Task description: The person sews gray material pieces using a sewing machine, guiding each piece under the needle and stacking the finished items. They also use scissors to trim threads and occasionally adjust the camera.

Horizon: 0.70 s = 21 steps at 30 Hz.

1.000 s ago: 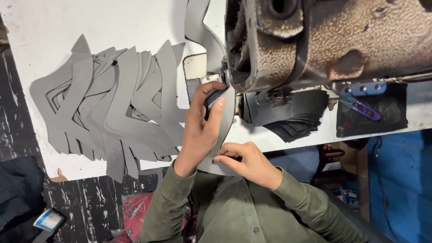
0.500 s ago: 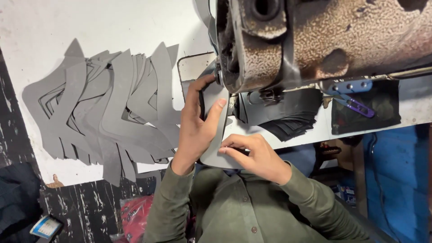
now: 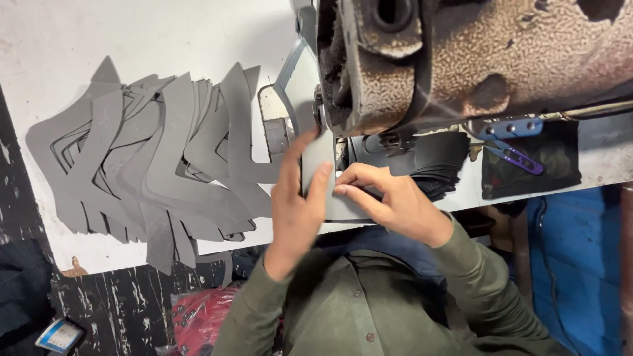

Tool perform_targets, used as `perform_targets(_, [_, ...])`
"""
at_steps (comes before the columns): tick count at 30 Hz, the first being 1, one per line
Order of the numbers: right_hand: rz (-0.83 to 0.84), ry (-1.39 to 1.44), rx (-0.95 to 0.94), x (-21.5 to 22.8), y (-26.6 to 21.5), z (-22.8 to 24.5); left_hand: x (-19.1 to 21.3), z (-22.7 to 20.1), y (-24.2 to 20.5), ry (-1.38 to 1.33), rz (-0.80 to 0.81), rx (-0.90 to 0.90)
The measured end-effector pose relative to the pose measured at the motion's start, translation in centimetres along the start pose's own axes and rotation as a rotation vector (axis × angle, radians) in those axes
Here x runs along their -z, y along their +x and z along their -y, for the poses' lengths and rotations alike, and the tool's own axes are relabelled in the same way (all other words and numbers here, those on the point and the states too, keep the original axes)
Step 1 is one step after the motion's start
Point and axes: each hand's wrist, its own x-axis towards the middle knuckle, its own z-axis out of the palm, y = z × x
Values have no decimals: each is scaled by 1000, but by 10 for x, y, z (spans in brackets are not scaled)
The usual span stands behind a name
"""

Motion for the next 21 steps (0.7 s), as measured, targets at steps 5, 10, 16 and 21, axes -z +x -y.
perform_targets(5, [29,-24,-74,20,14,13,-8,-6,-29,106,-28,21])
perform_targets(10, [-31,-232,57,43,18,26,-15,-5,-23,-20,-76,147])
perform_targets(16, [-80,-245,125,55,22,27,-19,-4,-12,11,-125,135])
perform_targets(21, [-38,-327,156,64,22,13,-22,-2,0,-14,-156,114])
